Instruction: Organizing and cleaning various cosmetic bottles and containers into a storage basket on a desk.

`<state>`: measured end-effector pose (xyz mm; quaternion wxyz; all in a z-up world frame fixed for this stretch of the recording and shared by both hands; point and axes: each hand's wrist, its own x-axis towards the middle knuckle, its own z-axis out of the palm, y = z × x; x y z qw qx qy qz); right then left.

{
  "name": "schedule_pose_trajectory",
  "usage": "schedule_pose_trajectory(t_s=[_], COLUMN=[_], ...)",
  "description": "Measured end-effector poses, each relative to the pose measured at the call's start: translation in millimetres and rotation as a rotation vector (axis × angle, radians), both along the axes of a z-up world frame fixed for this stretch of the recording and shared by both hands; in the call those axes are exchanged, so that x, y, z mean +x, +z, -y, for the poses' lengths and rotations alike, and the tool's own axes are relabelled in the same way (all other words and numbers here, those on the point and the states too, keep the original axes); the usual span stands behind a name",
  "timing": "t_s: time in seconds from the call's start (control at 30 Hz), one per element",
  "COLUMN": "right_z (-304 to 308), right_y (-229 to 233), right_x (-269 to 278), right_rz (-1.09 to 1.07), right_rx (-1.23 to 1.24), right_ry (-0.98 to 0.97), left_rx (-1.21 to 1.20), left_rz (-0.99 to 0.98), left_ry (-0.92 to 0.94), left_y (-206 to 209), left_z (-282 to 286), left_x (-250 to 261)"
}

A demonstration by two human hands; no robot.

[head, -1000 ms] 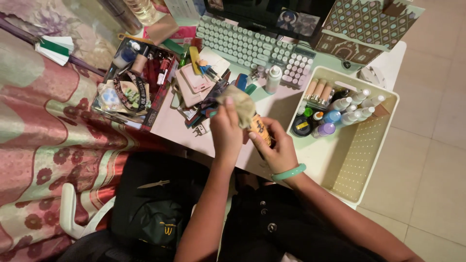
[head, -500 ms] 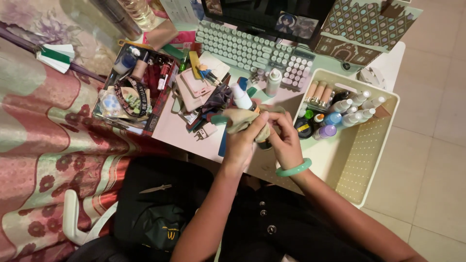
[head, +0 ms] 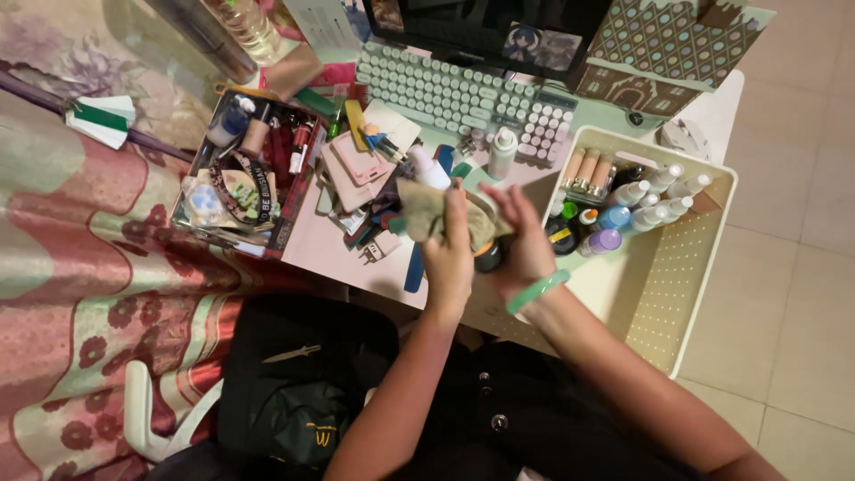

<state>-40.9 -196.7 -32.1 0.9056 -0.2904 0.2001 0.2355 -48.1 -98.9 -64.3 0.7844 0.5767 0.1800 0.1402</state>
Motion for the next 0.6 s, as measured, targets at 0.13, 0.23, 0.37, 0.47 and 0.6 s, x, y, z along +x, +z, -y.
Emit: schedule_pose_trajectory(t_s=[0.13,0.23,0.37,0.47,0.6], right_z=[3.3,4.9,2.8,2.7,12.9], right_y=[3.5,-6.5,-52.5,-37.6,-37.0], right_x=[7.3,7.7,4.9,5.9,16.5], right_rz=[-0.069,0.167,-0.048,0.181,0.417], right_rx=[0.108,0.248,0.095,-0.089,-0.365], right_ry=[-0.035,-0.003,-0.001,0.062,0.169], left_rx=[0.169,0.233,0.296,0.453,0.652], left_rz=[0.145,0.432,0.319,0.346,0.161], left_ry=[-0.192,-0.333,-0.321,-0.242,-0.158], left_y=[2.5,9.9,5.3,7.8,-7.7], left_z=[-5.0,-6.0,-18.1,-27.2,-42.0], left_x=[-11.0,-10.0,-11.9,-9.5,-7.5])
